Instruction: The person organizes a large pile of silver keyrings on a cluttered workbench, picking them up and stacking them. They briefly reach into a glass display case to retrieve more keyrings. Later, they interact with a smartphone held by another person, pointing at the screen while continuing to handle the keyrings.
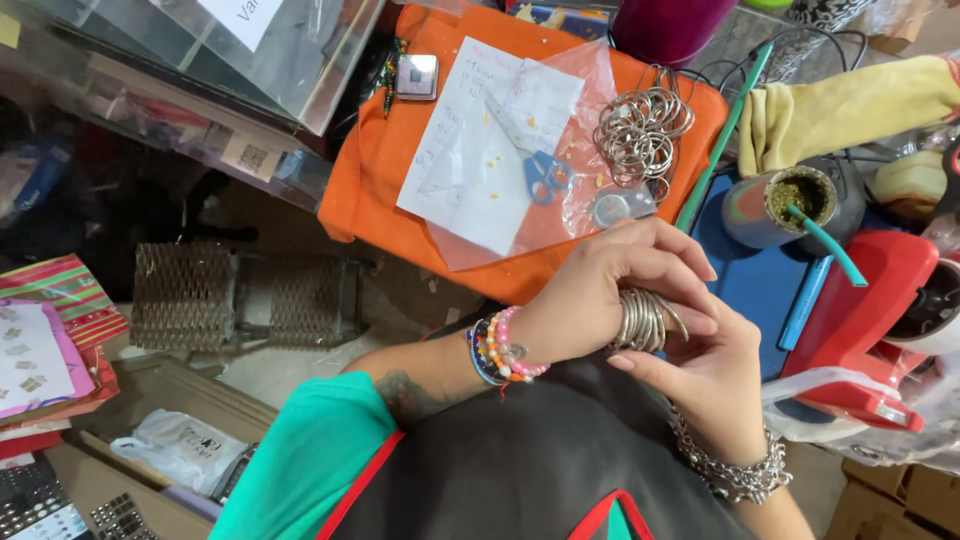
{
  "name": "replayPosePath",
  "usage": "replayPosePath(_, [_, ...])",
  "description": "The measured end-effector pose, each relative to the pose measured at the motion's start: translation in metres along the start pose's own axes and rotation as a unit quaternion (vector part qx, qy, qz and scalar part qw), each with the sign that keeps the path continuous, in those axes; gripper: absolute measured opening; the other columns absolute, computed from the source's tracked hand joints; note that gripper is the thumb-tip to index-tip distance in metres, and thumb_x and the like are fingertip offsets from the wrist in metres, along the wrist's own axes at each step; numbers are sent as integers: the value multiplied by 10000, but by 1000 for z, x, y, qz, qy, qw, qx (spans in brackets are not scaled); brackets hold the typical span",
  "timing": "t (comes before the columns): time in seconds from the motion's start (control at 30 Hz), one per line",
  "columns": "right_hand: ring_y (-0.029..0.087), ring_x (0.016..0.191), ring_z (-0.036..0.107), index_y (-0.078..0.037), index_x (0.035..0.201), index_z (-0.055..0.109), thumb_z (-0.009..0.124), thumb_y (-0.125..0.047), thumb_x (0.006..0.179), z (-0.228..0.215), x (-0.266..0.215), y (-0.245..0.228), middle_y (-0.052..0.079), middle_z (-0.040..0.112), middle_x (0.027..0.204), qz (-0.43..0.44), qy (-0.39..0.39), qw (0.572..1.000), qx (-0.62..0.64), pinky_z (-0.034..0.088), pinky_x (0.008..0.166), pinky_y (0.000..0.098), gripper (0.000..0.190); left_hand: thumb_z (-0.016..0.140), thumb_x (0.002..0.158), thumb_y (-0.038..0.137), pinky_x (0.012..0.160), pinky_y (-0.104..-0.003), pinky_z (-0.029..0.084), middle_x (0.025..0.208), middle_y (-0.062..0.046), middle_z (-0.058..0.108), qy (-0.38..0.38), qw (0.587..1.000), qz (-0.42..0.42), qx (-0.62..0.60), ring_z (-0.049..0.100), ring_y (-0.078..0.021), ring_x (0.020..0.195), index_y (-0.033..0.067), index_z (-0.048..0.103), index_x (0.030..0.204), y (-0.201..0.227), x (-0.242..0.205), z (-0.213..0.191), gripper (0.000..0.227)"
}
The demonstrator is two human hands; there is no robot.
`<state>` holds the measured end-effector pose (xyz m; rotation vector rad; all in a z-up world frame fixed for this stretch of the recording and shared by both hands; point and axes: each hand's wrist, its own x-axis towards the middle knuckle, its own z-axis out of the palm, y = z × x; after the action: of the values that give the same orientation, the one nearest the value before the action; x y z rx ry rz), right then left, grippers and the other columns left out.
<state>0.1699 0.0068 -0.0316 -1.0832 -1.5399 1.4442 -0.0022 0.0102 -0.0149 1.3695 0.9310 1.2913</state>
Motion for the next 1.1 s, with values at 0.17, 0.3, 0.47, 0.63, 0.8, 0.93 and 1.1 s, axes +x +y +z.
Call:
replayPosePath(0.17, [118, 987, 589, 52, 1303, 633, 899, -115, 611, -1, 0, 0, 41, 650, 1026, -1, 7, 998, 67, 522, 843, 245, 760, 790, 893, 330, 1045, -296, 477, 1142, 73, 648, -3, 993, 58, 106, 576, -132, 1109, 315, 750, 951, 2, 3, -2, 71])
replayPosePath(0.3, [87, 885, 583, -32, 1011, 630, 902, -173, 661, -2, 1, -6, 8, 610, 924, -6, 1, 998, 67, 523, 768, 223, 465, 745, 951, 279, 1020, -343, 474, 1124, 53, 631, -25, 978, 126, 163, 549, -195, 1083, 261, 753, 951, 5, 6, -13, 20])
replayPosePath(0.47, [138, 928, 663, 36, 1196, 635, 895, -70, 619, -5, -2, -5, 81, 694, 1016, 28, 0, 993, 117, 621, 845, 297, 642, 689, 1001, 213, 1026, -421, 440, 1128, 6, 615, -68, 951, 208, 218, 545, -259, 1066, 186, 705, 937, 16, 9, -24, 72])
replayPosePath(0.63, [149, 1029, 644, 30, 1230, 629, 887, -30, 625, -3, -1, -11, 100, 682, 1131, 20, 1, 992, 122, 547, 874, 258, 660, 428, 1093, 110, 872, -463, 433, 1095, -104, 643, -52, 880, 335, 333, 564, -324, 984, 27, 664, 1006, 27, 6, -25, 265])
replayPosePath(0.8, [79, 836, 627, 25, 1203, 659, 887, -72, 671, 2, 5, -16, 62, 688, 962, 36, 0, 996, 86, 546, 695, 199, 587, 498, 1081, 37, 789, -428, 588, 1082, -130, 662, 21, 815, 427, 392, 668, -298, 869, 7, 689, 1074, 13, 1, -27, 193])
replayPosePath(0.93, [82, 876, 598, 38, 1197, 652, 870, -88, 688, 5, 3, -15, 68, 679, 999, 33, -5, 996, 77, 540, 733, 200, 567, 559, 1080, 38, 808, -419, 626, 1138, -122, 684, 15, 807, 431, 405, 709, -293, 900, 13, 689, 1160, 1, -8, -29, 155])
replayPosePath(1.1, [57, 796, 571, 40, 1182, 666, 858, -25, 711, 8, 5, -10, 45, 667, 965, 50, -13, 993, 105, 519, 683, 184, 512, 541, 1086, 55, 803, -414, 607, 1130, -117, 690, 24, 811, 414, 414, 699, -284, 888, 16, 696, 1156, 0, -12, -27, 174])
